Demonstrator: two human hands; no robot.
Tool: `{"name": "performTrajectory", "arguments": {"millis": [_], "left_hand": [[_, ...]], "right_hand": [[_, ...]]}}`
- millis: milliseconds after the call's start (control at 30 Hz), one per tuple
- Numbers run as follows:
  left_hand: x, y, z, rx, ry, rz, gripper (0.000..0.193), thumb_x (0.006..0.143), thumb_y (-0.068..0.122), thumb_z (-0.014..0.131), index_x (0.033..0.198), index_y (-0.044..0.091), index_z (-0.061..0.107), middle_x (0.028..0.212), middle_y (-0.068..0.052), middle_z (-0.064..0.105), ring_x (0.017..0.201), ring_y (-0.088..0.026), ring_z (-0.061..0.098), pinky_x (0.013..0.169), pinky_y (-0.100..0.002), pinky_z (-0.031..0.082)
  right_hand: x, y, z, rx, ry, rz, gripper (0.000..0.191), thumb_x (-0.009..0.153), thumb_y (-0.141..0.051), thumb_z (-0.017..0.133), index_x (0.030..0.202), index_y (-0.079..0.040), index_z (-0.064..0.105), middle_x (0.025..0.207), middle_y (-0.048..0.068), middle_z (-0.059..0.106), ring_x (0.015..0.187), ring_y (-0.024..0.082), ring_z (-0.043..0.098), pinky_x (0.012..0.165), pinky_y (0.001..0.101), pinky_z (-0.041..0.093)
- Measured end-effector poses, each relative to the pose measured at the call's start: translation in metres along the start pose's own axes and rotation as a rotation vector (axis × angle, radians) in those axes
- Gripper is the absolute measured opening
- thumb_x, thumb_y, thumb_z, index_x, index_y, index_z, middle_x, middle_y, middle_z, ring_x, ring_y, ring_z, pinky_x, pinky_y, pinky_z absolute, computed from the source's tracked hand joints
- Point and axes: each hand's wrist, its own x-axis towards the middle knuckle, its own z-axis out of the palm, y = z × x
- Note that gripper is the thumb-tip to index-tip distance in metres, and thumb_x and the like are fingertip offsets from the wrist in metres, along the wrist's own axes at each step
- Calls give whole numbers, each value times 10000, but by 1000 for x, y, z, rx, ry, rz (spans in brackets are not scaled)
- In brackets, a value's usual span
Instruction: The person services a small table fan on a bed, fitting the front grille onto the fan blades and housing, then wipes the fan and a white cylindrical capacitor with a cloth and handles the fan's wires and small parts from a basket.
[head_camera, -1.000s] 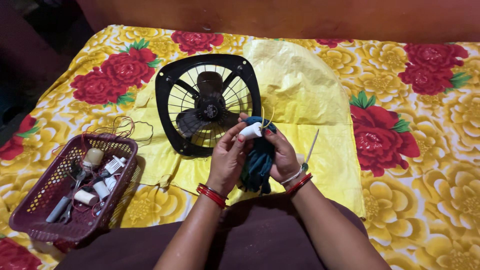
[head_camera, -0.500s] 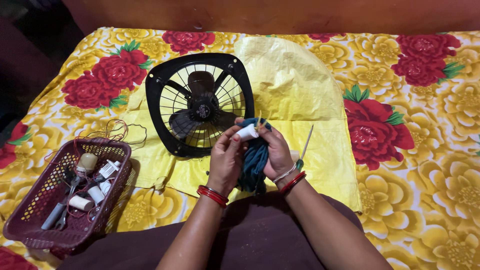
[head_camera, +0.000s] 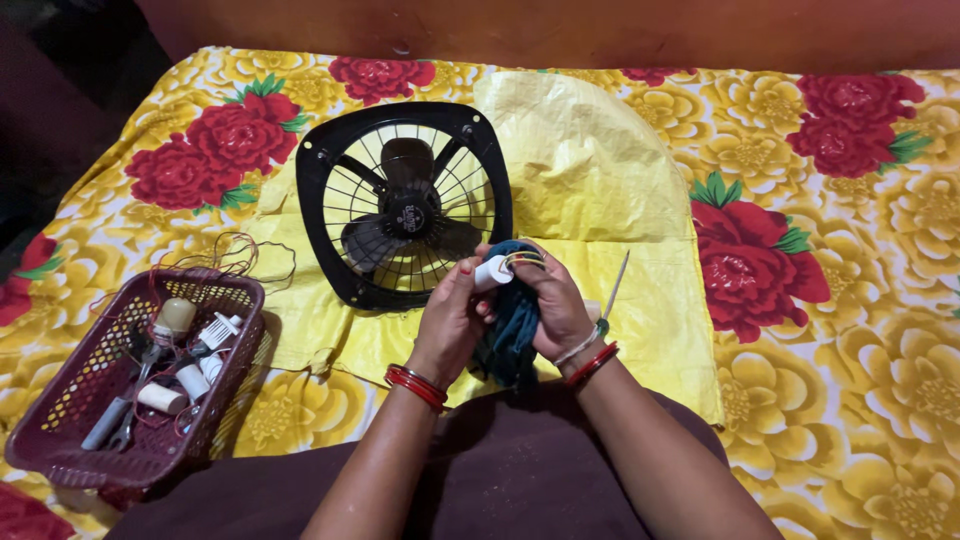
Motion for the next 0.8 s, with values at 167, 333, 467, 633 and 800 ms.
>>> {"name": "performTrajectory", "arguments": {"millis": [167,333,467,633,800], "left_hand": [[-2,10,11,279,194,-12,510,1101,506,414,1190,53,631,884,16,589,733,-67,513,650,-246,440],[0,0,25,437,227,205,559,1090,489,377,1166,18,667,1027,-43,706,947,-97,644,863,-254,523],[-3,-1,25,545,172,202,555,1086,478,363,1157,29,681,1023,-33,718,948,-87,648,858,-244,516],[5,16,20,374,287,-58,572,1060,510,363,1147,53,697,968,-17,688,814,-75,610,695,-251,486],[8,19,16,432,264,-120,533,1043,517,416,1173,80,692,919,1,673,744,-82,577,624,-257,447]], "right_hand": [[-5,-1,11,40,-119,35,336,989,-146,624,1281,-23,513,1376,132,673,908,288,730,786,398,628],[-2,8,5,-38,-11,-53,212,1012,-81,635,1193,-17,546,1214,158,681,1113,222,687,1023,339,554],[-2,10,-2,-16,27,-42,140,1075,-94,641,1142,-13,548,1159,162,687,1060,220,674,976,347,548],[-2,5,-1,-73,21,35,228,968,-72,666,1175,-45,576,1159,108,706,1056,192,675,942,321,556],[0,2,-2,-54,3,23,218,929,-56,688,1122,-55,588,1152,115,717,1077,194,683,964,318,567]]}}
